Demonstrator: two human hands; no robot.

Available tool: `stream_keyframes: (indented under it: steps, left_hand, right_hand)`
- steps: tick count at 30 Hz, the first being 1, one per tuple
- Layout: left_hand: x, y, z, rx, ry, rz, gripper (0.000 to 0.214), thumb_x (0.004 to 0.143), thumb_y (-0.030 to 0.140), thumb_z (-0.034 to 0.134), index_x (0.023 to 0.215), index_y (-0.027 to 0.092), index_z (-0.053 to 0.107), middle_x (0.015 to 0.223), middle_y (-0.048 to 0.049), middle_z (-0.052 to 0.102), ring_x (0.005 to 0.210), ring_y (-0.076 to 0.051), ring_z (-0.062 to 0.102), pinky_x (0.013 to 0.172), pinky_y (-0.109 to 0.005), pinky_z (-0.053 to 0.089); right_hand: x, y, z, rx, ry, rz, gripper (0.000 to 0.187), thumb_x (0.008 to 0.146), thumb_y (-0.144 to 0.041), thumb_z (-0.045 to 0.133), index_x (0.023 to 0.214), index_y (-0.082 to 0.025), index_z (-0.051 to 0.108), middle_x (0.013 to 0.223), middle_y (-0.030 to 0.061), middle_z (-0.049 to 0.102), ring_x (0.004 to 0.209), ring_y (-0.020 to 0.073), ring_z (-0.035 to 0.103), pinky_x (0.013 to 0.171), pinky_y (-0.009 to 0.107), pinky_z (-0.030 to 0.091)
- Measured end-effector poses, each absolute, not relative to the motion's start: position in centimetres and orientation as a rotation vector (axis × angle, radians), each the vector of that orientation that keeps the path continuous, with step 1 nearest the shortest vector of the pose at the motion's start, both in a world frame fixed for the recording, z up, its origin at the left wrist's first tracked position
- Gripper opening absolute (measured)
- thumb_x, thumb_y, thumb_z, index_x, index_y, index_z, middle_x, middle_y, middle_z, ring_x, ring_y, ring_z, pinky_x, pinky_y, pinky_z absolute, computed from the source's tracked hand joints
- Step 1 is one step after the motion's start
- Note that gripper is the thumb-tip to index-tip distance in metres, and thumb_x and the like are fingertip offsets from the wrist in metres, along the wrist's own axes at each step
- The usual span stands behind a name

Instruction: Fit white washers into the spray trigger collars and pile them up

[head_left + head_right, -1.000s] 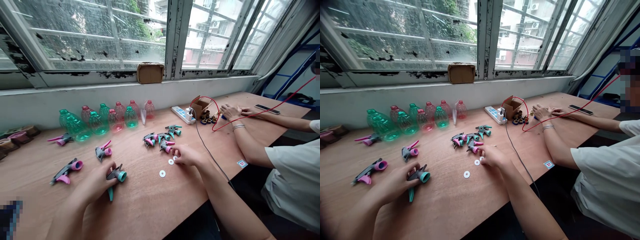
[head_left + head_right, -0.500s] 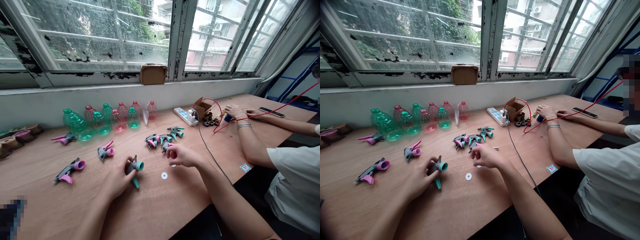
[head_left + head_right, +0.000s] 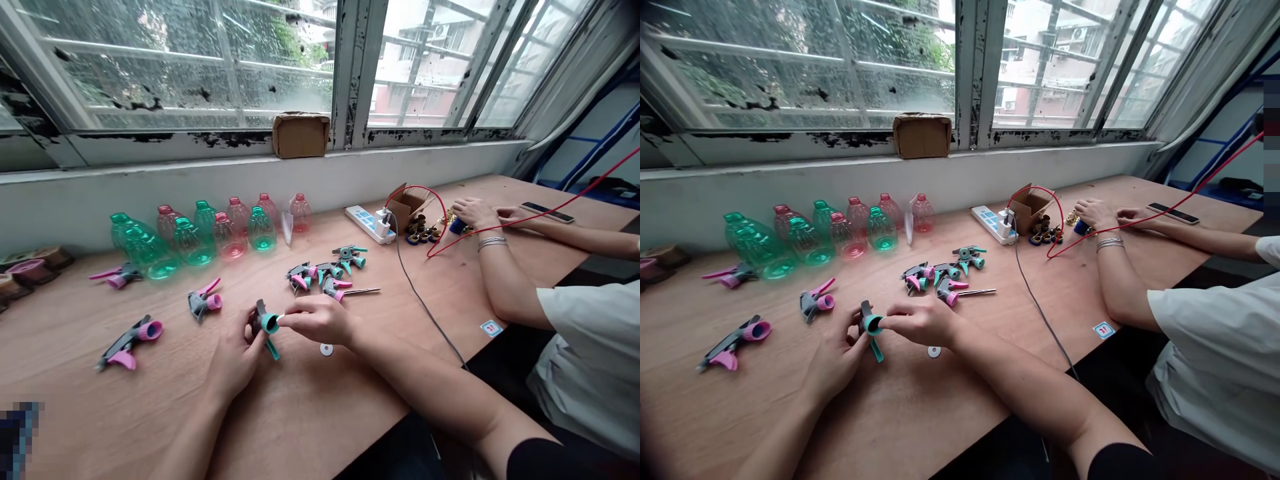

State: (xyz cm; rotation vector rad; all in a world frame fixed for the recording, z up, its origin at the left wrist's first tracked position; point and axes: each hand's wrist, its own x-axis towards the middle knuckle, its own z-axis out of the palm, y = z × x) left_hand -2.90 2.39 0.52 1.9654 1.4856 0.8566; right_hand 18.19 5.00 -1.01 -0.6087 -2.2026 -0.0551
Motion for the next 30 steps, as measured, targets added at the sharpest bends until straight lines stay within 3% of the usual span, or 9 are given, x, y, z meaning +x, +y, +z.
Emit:
stream_keyframes:
  steps: [7,15,25,30]
  left_hand:
    - [-2.9,2.1,0.3,1.99,1.497,0.823,0.044,0.088,0.038,0.051,0.127,0.019,0.056,0.092,-0.0026,0.067,0.058,-0.015,0.059,0.059,-0.027,0.046]
    - [-2.5,1.6,0.1,1.947,1.444,0.808,0.043,0.087,0.033,0.05,0.128,0.019,0.055,0.08,-0.0006,0.066,0.056,-0.015,0.056,0.056,-0.025,0.042]
    - [-1.9,1.3,-0.5,1.835,1.402,0.833,0.041,0.089,0.034,0.053,0.127,0.018,0.054,0.067,0.001,0.061,0.059,-0.018,0.059,0.055,-0.026,0.042]
    - [-1.6,1.1,-0.4,1.805,1.34,0.847,0.041,0.09,0.034,0.052,0.127,0.018,0.053,0.076,-0.0011,0.065,0.059,-0.016,0.059,0.055,-0.025,0.042]
  right_hand:
    - [17.5,4.3,-0.5,-0.695,-1.908,0.482,0.013,0.09,-0.029,0.065,0.085,-0.018,0.072,0.079,0.0041,0.07,0.071,0.0133,0.064,0.066,0.024,0.054]
    - [17.3,4.1,-1.3,-0.711,-1.754,0.772,0.014,0.082,-0.032,0.073,0.082,-0.018,0.073,0.077,0.0037,0.066,0.069,0.0132,0.063,0.059,0.023,0.054]
    - [16.0,3.0,-1.8,-0.744,-1.651,0.744,0.013,0.08,-0.03,0.076,0.078,-0.019,0.07,0.075,0.0023,0.063,0.068,0.0138,0.061,0.057,0.024,0.051]
    - [16.0,2.9,-2.0,-0.722,-1.733,0.592,0.007,0.084,-0.027,0.073,0.085,-0.02,0.075,0.075,0.0026,0.064,0.063,0.0114,0.059,0.055,0.022,0.048]
